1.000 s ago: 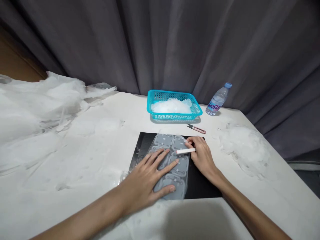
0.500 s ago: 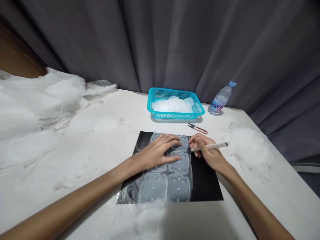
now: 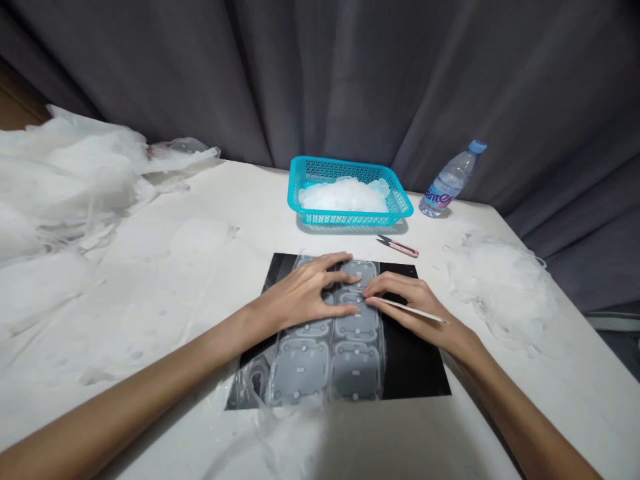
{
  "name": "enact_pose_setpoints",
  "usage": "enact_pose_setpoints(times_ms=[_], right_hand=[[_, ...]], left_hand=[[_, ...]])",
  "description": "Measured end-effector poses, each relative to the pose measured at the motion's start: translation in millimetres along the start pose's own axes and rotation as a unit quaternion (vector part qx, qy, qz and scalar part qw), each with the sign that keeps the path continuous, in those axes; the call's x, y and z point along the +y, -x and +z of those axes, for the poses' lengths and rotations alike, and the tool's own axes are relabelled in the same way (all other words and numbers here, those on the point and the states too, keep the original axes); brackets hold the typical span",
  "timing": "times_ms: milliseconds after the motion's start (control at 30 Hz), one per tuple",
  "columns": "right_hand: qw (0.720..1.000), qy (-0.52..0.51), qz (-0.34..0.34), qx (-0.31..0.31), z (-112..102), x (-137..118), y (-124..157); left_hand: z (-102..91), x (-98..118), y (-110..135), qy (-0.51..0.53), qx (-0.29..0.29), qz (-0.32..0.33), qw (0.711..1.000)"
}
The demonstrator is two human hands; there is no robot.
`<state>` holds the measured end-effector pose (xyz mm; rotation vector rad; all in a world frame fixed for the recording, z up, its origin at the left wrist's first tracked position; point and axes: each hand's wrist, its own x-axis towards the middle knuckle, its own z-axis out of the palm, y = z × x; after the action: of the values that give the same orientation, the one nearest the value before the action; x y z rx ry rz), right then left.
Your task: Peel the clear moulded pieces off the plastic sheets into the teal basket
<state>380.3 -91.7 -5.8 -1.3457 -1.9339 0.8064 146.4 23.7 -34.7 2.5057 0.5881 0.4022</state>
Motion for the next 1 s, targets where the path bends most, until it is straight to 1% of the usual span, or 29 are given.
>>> enact_pose_setpoints(times_ms=[300,500,600,800,1000], right_hand=[[0.999,0.019,-0.049,-0.002,2.1,1.7,-0.5],[0.995,0.054,-0.082,-0.007,4.4,-0.8,0.1],[0.995,0.058,-0.077,-0.008,3.7,-2.2,0.6],[0.998,0.035,-0.052,-0.002,2.4,0.3,2.1],[0.997,0.049,-0.064,0.005,5.1,5.5,2.4]], left_hand=[[0.8,-1.4,-1.0,-0.022,0.012,0.014,1.0],[-0.3,-0.2,-0.7,-0.031,0.014,0.014,0.999],[-0.2,0.2,-1.4,-0.03,0.018,0.015,0.999],[1.0,-1.0,-2.0,-0.03,0.018,0.018,0.999],[1.3,-1.1,-1.6,-0.034,0.014,0.015,0.999]])
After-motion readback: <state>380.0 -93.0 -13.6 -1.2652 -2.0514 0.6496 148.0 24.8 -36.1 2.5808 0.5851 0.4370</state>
